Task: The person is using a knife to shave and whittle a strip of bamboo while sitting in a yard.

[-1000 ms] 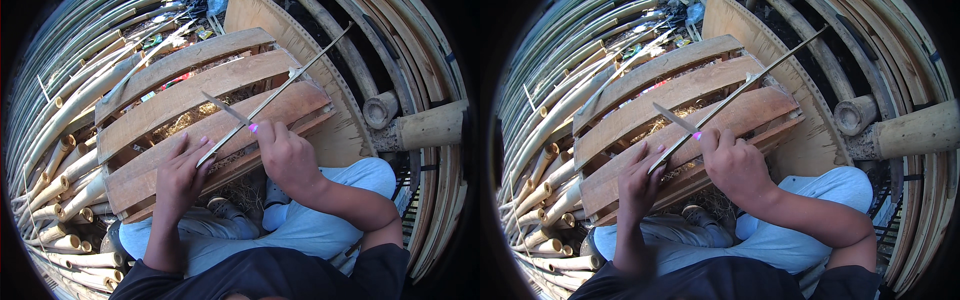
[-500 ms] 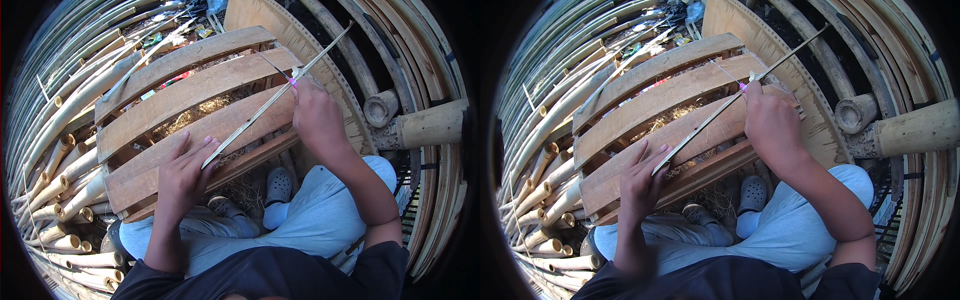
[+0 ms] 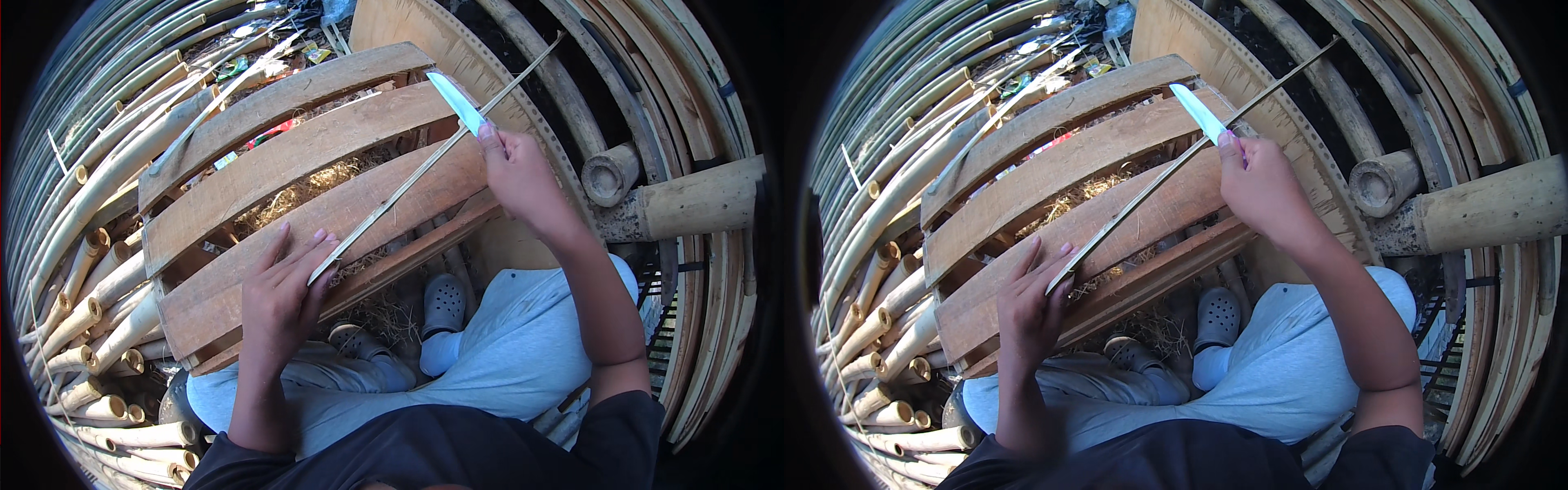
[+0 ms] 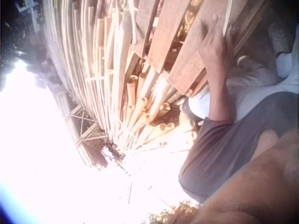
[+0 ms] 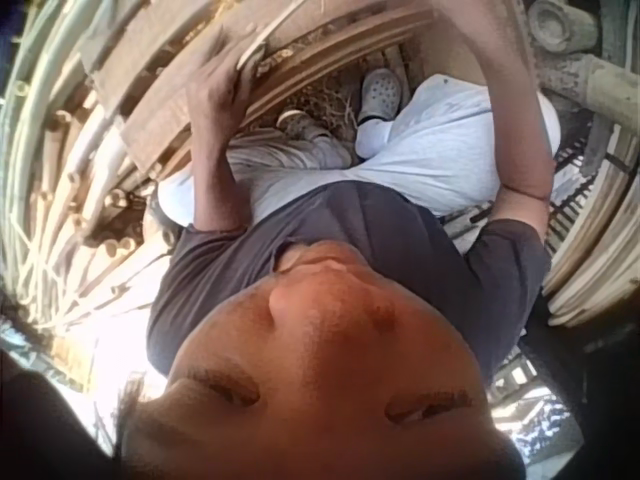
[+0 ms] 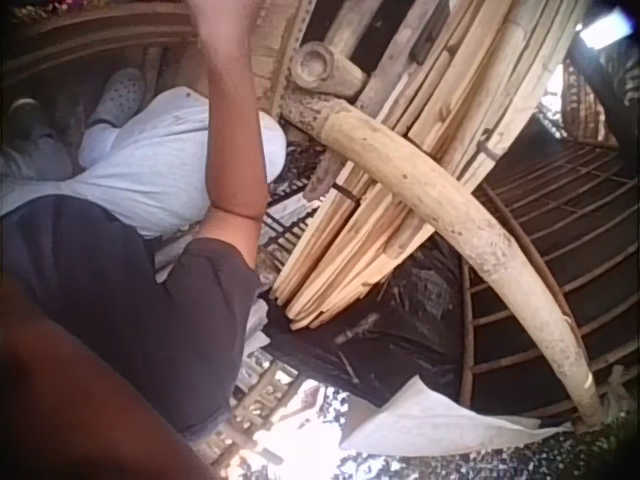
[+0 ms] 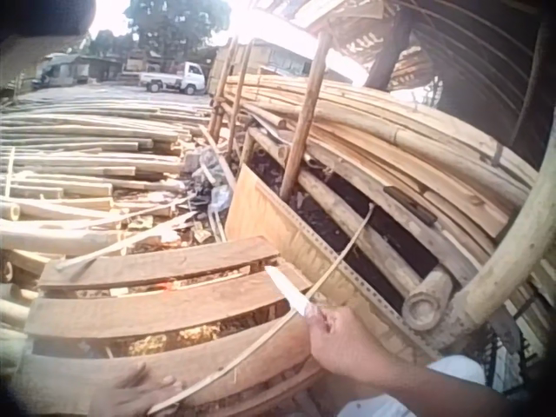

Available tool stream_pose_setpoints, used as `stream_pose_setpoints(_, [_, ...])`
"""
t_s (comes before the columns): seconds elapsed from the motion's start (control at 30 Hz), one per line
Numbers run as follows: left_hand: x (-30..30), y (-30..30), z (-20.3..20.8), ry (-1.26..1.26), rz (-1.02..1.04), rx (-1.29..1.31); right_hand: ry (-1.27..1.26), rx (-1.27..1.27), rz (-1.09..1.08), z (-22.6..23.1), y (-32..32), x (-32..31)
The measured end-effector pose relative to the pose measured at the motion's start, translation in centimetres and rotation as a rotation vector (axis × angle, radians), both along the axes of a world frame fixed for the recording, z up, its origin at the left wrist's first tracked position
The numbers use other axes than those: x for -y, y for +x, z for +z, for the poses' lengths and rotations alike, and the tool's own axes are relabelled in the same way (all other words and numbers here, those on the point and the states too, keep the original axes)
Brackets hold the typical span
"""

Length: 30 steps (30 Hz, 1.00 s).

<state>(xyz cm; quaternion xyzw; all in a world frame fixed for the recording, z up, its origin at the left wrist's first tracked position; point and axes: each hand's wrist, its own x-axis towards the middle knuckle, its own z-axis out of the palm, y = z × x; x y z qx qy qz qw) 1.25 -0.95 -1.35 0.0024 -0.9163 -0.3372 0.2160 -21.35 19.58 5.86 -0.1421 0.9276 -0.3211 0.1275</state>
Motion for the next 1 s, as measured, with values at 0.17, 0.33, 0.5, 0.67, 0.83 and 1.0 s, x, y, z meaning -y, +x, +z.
stream_pose_setpoints(0.17, [0.0,0.0,0.0,-0.002,0.0,0.001,0.11,0.187,-0.024,3.5,-1.6,-0.1])
stream_pose_setpoints(0.33, [0.1,-0.1,-0.1,-0.059,-0.012,-0.014,0.118,0.209,0.03,3.3,-0.6,0.4])
stream_pose_setpoints(0.5, [0.0,0.1,-0.2,-0.086,-0.008,-0.024,0.143,0.215,0.025,3.9,-1.3,0.3])
stream_pose_setpoints(0.67, [0.1,0.1,0.0,-0.091,0.015,-0.02,0.112,0.2,-0.012,3.1,-0.8,0.6])
stream_pose_setpoints(0.83, [0.1,0.1,-0.2,-0.101,0.017,-0.026,0.148,0.305,-0.023,3.5,-1.7,0.0])
stream_pose_setpoints(1.0, [0.2,0.1,-0.3,-0.103,0.007,-0.027,0.015,0.216,-0.055,1.9,-1.2,0.4])
